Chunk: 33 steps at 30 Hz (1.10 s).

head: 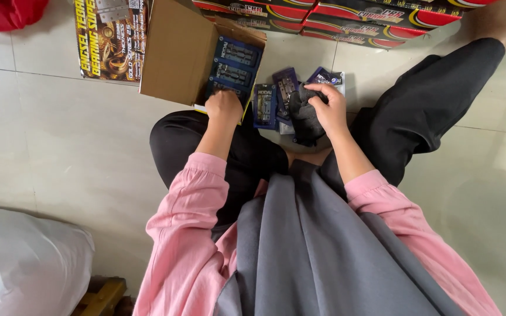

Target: The person sits on the floor and wipes the surface of small blue and white bearing packages with a dark cloth. They pick up each package, wipe it, and place it back into a cardboard box or onto a pile on the floor.

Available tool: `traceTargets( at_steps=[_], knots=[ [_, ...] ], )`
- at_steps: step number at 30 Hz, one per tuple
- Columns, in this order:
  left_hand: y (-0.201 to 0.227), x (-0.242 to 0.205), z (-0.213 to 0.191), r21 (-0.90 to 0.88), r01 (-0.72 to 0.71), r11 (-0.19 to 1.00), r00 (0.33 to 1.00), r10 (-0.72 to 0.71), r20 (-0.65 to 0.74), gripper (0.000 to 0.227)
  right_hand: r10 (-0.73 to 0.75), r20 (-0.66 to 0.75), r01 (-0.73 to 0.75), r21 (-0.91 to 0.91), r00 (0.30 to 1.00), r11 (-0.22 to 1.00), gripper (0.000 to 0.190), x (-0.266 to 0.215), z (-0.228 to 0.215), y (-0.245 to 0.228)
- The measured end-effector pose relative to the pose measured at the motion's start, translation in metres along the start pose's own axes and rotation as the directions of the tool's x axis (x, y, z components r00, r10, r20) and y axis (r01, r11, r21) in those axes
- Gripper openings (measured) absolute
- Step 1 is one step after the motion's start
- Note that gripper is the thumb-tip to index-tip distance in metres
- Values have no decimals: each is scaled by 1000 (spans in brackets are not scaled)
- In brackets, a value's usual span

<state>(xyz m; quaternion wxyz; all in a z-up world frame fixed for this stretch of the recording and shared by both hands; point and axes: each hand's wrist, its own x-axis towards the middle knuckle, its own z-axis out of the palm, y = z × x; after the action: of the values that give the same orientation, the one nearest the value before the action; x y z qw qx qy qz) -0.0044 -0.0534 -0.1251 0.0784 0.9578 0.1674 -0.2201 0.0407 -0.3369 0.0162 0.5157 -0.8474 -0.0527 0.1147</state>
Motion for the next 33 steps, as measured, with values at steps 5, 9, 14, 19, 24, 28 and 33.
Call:
traceTargets(
  at_steps=[5,9,14,19,24,28,33],
  knots=[
    [15,-37,-92,9,-21,1000,939,17,343,43,109,-4,-107,166,994,980,34,3,-1,0],
    [18,-54,-107,-36,16,999,954,-5,300,46,464,43,-380,642,885,666,32,0,-20,-45],
    [8,-73,-111,63,96,993,993,-92,-76,48,635,162,-484,791,755,373,10,3,-52,-135],
    [0,-119,-151,-5,348,937,894,-334,-299,100,670,218,-528,795,710,301,12,-3,-60,-148],
    [-17,-123,-150,49,345,937,939,-344,-26,92,670,224,-530,795,708,295,16,-2,-55,-74],
    [-33,-106,-156,-24,294,956,945,-286,159,108,671,206,-541,770,713,338,13,2,-55,-44],
    [-47,-89,-151,-270,208,940,977,-209,25,111,639,226,-548,753,735,364,18,8,-56,-56]
  ],
)
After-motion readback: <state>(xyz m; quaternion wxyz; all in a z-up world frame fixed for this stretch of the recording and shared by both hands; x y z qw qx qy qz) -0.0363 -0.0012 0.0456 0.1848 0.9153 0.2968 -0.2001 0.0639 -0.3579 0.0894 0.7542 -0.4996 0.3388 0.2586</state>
